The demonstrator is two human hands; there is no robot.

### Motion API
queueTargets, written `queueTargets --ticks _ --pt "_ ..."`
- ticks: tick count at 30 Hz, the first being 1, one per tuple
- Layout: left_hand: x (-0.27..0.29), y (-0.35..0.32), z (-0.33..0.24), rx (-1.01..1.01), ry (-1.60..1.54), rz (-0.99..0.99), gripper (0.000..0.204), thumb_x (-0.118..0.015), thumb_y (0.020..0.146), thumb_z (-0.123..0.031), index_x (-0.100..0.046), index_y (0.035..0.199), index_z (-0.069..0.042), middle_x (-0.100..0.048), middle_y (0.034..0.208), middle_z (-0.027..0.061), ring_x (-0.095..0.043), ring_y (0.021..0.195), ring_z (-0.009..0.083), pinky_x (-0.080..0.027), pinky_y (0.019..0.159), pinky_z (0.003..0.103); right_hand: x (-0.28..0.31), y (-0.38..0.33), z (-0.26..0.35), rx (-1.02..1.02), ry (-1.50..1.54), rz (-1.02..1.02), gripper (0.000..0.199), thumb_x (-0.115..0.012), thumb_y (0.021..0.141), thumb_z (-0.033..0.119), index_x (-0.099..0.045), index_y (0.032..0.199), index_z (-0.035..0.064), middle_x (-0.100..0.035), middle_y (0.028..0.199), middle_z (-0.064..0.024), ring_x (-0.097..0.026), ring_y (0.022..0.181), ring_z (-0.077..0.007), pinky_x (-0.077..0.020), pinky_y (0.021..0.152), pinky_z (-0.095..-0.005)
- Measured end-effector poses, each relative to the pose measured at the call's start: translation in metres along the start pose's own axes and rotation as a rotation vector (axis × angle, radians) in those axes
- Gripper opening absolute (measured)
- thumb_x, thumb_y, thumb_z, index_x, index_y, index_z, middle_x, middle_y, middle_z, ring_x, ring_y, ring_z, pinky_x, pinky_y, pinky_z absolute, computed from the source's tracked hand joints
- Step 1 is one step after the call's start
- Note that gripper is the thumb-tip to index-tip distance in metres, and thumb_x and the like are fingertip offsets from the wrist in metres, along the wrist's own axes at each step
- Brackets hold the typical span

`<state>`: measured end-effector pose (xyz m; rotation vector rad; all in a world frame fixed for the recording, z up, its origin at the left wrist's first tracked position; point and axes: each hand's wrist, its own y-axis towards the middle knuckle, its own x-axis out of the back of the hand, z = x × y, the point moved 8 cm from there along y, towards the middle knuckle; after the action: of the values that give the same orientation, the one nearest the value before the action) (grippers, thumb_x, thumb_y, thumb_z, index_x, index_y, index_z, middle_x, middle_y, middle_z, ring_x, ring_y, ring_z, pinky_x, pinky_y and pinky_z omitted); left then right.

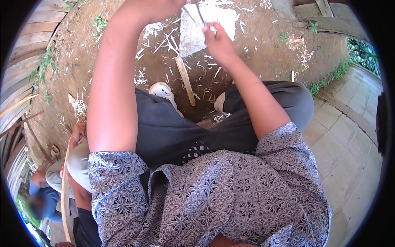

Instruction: The person sits cross-legged on the ground and uses a knife to shave thin strips from a piece of bamboo. The person holds the bamboo with one hand and scrapes the surface with the knife in the other hand, creating a pile of shavings.

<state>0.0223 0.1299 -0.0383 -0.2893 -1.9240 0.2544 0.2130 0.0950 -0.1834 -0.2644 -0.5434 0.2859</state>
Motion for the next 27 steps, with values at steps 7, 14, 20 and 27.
queueTargets --ticks 7,14,20,27 --pt "0.008 -0.001 -0.014 -0.012 -0.004 0.035 0.051 -0.060 0.097 -0.041 -0.073 0.101 0.009 -0.070 0.099 0.0347 -0.070 0.097 0.0461 -0.054 0.090 0.049 -0.002 0.002 -0.017 0.112 0.023 -0.094 0.039 -0.052 0.106 0.038 -0.056 0.129 0.0069 -0.072 0.092 -0.0145 -0.070 0.087 -0.0271 -0.0528 0.083 -0.0405" --pt "0.012 -0.009 -0.007 0.024 0.012 0.005 0.051 -0.059 0.098 -0.041 -0.073 0.102 0.008 -0.070 0.100 0.0342 -0.070 0.098 0.0461 -0.054 0.091 0.049 0.029 -0.009 0.069 0.094 0.236 -0.133 0.036 -0.050 0.107 0.035 -0.055 0.128 0.0060 -0.073 0.086 -0.0177 -0.072 0.084 -0.0376 -0.0530 0.080 -0.0462" --pt "-0.002 0.010 -0.014 -0.070 -0.030 -0.108 0.051 -0.058 0.098 -0.040 -0.073 0.103 0.009 -0.070 0.100 0.0342 -0.069 0.098 0.0468 -0.054 0.091 0.049 -0.009 0.004 -0.034 -0.018 -0.159 0.009 0.041 -0.052 0.105 0.039 -0.053 0.130 0.0056 -0.070 0.081 -0.0198 -0.071 0.085 -0.0384 -0.0507 0.080 -0.0517" --pt "0.001 0.012 -0.009 -0.056 0.006 -0.106 0.052 -0.058 0.097 -0.041 -0.072 0.101 0.010 -0.069 0.100 0.0358 -0.069 0.099 0.0481 -0.053 0.090 0.051 -0.005 0.002 -0.038 0.121 -0.234 -0.024 0.037 -0.053 0.106 0.037 -0.053 0.130 0.0093 -0.064 0.072 -0.0135 -0.064 0.069 -0.0279 -0.0496 0.068 -0.0431"
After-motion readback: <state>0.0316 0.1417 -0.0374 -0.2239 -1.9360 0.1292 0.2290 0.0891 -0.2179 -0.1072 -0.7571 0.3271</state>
